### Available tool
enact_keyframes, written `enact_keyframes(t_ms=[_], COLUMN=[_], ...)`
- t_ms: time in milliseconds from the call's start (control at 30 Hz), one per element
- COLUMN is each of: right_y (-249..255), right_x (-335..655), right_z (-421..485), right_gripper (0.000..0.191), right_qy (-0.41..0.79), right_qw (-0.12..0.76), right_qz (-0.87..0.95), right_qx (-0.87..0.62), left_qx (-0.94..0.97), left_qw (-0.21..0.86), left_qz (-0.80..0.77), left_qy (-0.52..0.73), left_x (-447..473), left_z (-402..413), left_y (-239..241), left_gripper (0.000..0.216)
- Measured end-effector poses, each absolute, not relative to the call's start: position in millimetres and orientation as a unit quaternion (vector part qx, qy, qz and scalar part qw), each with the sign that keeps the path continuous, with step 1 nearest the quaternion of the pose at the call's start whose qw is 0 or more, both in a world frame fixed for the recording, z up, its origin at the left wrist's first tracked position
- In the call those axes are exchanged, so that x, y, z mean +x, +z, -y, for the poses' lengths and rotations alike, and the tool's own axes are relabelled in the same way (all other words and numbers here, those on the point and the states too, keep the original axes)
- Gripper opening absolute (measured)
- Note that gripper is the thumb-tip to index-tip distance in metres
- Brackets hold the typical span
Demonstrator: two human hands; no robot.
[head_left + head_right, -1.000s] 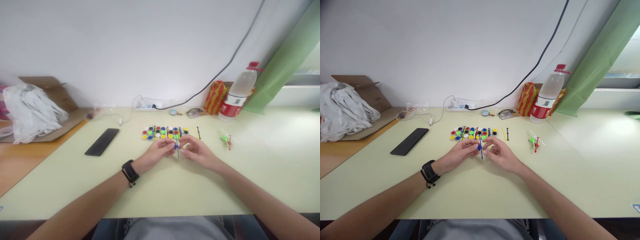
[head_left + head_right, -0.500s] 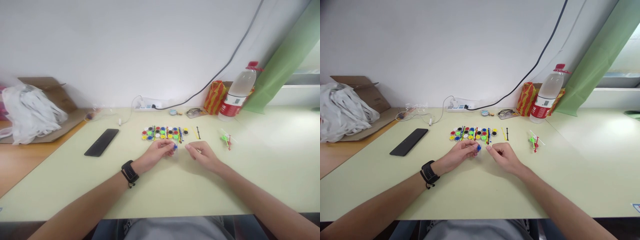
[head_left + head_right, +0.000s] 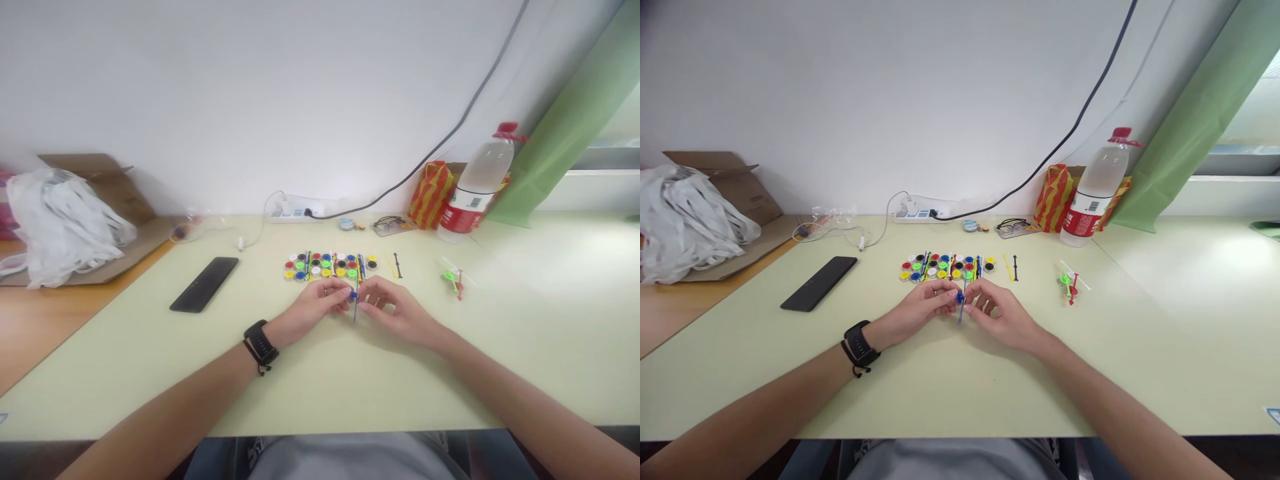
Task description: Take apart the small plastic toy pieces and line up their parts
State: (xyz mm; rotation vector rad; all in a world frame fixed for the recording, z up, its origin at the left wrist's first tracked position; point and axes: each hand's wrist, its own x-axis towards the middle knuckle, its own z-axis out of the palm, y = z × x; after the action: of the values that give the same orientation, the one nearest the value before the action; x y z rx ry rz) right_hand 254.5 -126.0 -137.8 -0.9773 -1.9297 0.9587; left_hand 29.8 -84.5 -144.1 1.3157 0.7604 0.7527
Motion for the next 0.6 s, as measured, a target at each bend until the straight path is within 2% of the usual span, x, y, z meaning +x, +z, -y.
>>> enact_keyframes(t_ms=[233, 400, 433, 467, 533, 567, 600], right_y=[-137.8, -139.4, -139.5, -139.3, -138.2, -137.3, -136.4], right_x=[254.2, 254.5, 255.0, 255.6, 257.1, 257.7, 258.2], right_z=[126.6, 126.4, 125.9, 125.3, 123.8, 123.1, 122.6], right_gripper=[0.023, 0.063, 0.065, 0.060, 0.032, 0.032, 0.043], right_qy=[0.377, 0.387, 0.386, 0.382, 0.372, 0.370, 0.371], right_qw=[0.381, 0.417, 0.423, 0.424, 0.403, 0.383, 0.362], right_qz=[0.749, 0.708, 0.704, 0.705, 0.721, 0.731, 0.739], right_qx=[-0.389, -0.418, -0.420, -0.421, -0.423, -0.426, -0.430], left_qx=[0.591, 0.601, 0.602, 0.604, 0.606, 0.606, 0.606], left_qw=[0.654, 0.642, 0.639, 0.637, 0.634, 0.634, 0.633], left_qz=[-0.337, -0.344, -0.347, -0.347, -0.346, -0.346, -0.346], left_qy=[0.332, 0.330, 0.329, 0.330, 0.333, 0.335, 0.335], left_x=[29.5, 28.9, 28.8, 28.7, 28.7, 28.7, 28.8], left_z=[84.3, 84.9, 84.9, 84.9, 84.6, 84.4, 84.2], left_y=[-144.9, -144.8, -145.1, -145.4, -146.3, -146.8, -147.3], left_gripper=[0.036, 0.037, 0.038, 0.038, 0.038, 0.039, 0.039])
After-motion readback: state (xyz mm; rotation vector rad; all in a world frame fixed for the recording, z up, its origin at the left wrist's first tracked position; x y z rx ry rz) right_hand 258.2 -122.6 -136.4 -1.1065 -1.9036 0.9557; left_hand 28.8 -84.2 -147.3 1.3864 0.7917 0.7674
